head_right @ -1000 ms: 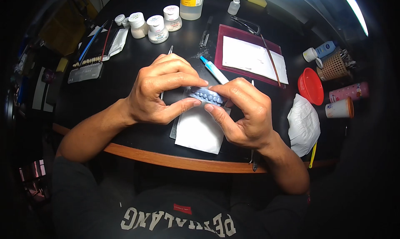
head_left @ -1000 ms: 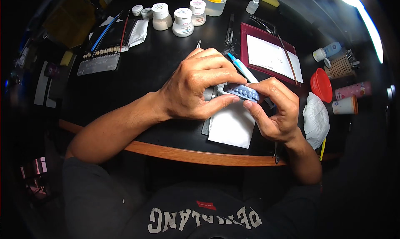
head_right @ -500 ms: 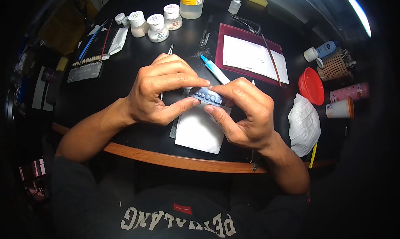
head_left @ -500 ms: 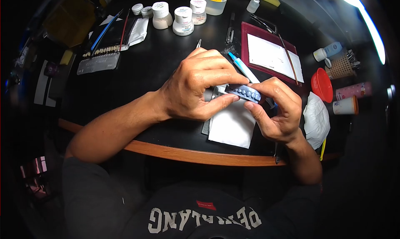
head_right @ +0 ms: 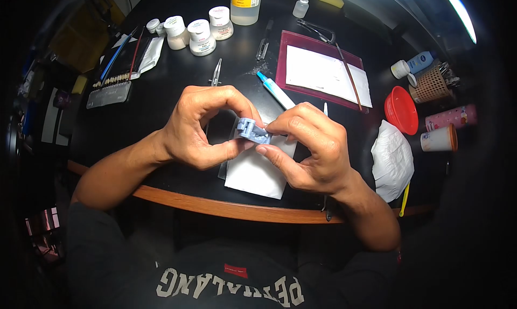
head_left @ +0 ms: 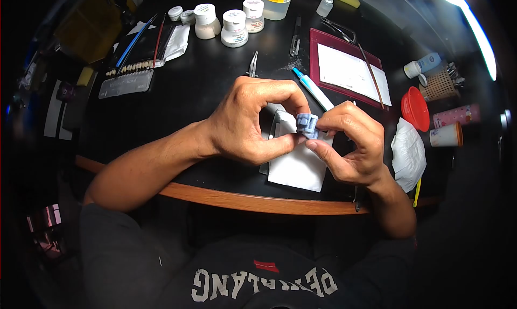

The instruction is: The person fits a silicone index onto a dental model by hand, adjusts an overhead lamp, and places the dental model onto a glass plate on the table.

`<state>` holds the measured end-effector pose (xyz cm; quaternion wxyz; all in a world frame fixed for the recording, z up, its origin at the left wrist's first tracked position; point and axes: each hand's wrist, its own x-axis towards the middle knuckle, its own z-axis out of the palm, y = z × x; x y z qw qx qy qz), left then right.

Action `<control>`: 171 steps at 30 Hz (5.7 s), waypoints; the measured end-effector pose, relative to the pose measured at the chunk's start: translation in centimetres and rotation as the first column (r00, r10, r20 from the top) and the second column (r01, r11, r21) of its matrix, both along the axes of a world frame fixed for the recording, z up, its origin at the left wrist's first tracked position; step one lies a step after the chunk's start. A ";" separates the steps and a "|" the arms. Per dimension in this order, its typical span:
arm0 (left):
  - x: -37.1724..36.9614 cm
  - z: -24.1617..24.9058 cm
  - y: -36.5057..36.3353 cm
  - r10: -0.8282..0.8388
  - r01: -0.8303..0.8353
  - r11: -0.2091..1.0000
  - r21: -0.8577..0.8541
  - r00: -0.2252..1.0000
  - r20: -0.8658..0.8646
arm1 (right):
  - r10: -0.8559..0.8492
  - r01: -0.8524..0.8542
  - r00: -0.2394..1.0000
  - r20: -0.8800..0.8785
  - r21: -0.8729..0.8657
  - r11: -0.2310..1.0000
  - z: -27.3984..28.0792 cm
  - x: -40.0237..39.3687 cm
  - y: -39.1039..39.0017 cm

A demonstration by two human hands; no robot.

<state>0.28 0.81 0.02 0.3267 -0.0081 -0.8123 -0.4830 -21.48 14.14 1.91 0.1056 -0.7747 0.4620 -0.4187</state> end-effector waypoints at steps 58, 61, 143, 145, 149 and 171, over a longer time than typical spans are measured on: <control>-0.2 0.5 -0.3 0.163 -0.200 0.927 -0.316 0.976 -0.142 | -0.045 0.045 0.999 0.004 -0.075 0.996 0.1 0.0 0.0; -0.2 0.8 -0.1 0.182 -0.217 0.928 -0.302 0.973 -0.139 | -0.050 0.049 0.999 -0.018 -0.080 0.996 0.2 -0.1 0.0; -0.3 0.5 0.4 0.137 -0.141 0.984 -0.109 0.990 -0.042 | -0.005 0.005 1.000 0.019 -0.029 1.000 -0.3 0.2 0.3; -0.3 0.3 0.3 0.140 -0.145 0.982 -0.118 0.989 -0.052 | -0.004 0.004 1.000 -0.006 -0.028 1.000 -0.1 0.2 0.4; -0.1 0.7 0.2 0.176 -0.176 0.976 -0.130 0.984 -0.017 | -0.007 0.006 1.000 -0.012 -0.039 0.999 0.3 0.4 0.4; -0.3 0.1 0.4 0.158 -0.163 0.972 -0.167 0.987 -0.039 | -0.009 0.007 0.999 -0.040 -0.064 0.998 0.3 0.5 0.4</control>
